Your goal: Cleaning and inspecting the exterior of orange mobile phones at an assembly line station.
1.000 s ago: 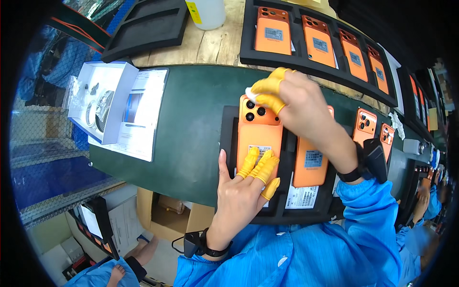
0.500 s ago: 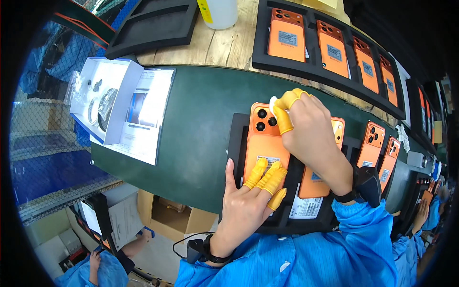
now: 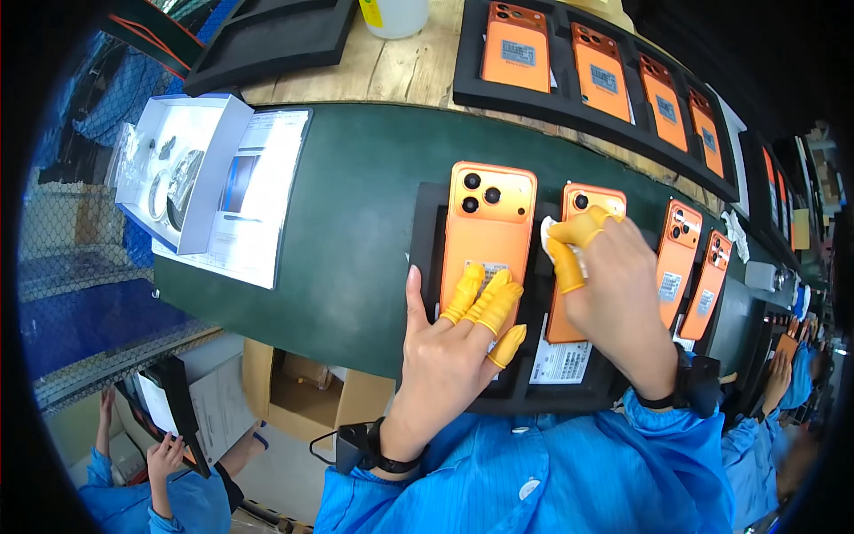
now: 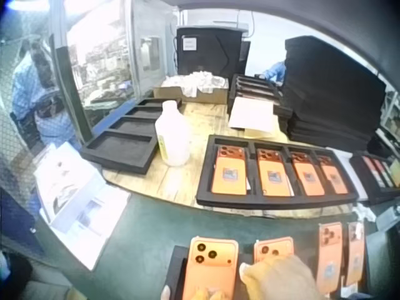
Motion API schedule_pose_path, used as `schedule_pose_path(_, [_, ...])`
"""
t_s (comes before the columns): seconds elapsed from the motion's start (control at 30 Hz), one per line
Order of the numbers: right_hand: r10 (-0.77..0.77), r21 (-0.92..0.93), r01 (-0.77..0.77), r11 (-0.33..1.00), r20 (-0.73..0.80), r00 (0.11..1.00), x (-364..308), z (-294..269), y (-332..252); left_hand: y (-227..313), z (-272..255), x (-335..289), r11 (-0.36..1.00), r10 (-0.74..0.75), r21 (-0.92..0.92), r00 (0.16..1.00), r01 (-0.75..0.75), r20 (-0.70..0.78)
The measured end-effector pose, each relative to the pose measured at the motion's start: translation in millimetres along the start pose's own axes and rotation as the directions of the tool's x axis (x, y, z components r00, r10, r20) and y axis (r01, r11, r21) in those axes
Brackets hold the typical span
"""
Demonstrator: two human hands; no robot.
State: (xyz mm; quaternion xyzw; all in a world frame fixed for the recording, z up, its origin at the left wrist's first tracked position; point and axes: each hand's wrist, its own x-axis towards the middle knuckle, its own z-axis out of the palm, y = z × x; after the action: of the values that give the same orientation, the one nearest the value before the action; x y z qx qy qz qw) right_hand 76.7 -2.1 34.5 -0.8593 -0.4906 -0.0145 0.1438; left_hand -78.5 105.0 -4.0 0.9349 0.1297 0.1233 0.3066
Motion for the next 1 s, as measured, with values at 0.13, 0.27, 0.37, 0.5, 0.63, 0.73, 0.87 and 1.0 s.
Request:
schedule_pose_path(0.13, [0.01,0.205,0.028,0.978,-0.186,0.982,-10,-16,3,-6,-19,-8,0.958,-0.001,-0.277,0.964,-0.075,-0.265])
schedule_pose_path(0.27, [0.061,0.302,-0.014,0.953,-0.145,0.988,-28,-15,21,-27,-33,-20,0.865,-0.367,-0.499,0.755,0.062,-0.543])
schedule_pose_path(0.37, [0.152,0.417,-0.065,0.907,-0.178,0.972,-43,-19,25,-44,-41,-25,0.863,-0.427,-0.488,0.707,0.133,-0.563])
schedule_pose_path(0.5, [0.35,0.53,-0.241,0.813,-0.114,0.93,-81,-25,44,-53,-30,-51,0.82,-0.51,-0.513,0.733,0.255,-0.45])
schedule_pose_path(0.63, [0.541,0.591,-0.318,0.741,-0.246,0.804,-134,-25,90,-46,-19,-69,0.752,-0.608,-0.542,0.712,0.375,-0.351])
schedule_pose_path(0.73, [0.603,0.542,-0.358,0.761,-0.387,0.697,-185,-31,137,-38,-16,-77,0.805,-0.567,-0.456,0.719,0.38,-0.403])
schedule_pose_path(0.87, [0.746,0.663,-0.393,0.637,-0.403,0.53,-250,-39,176,-26,-14,-80,0.78,-0.61,-0.424,0.709,0.46,-0.354])
schedule_pose_path(1.0, [0.8,0.846,-0.224,0.484,-0.324,0.506,-302,-22,211,-13,-12,-84,0.735,-0.67,-0.375,0.691,0.565,-0.271])
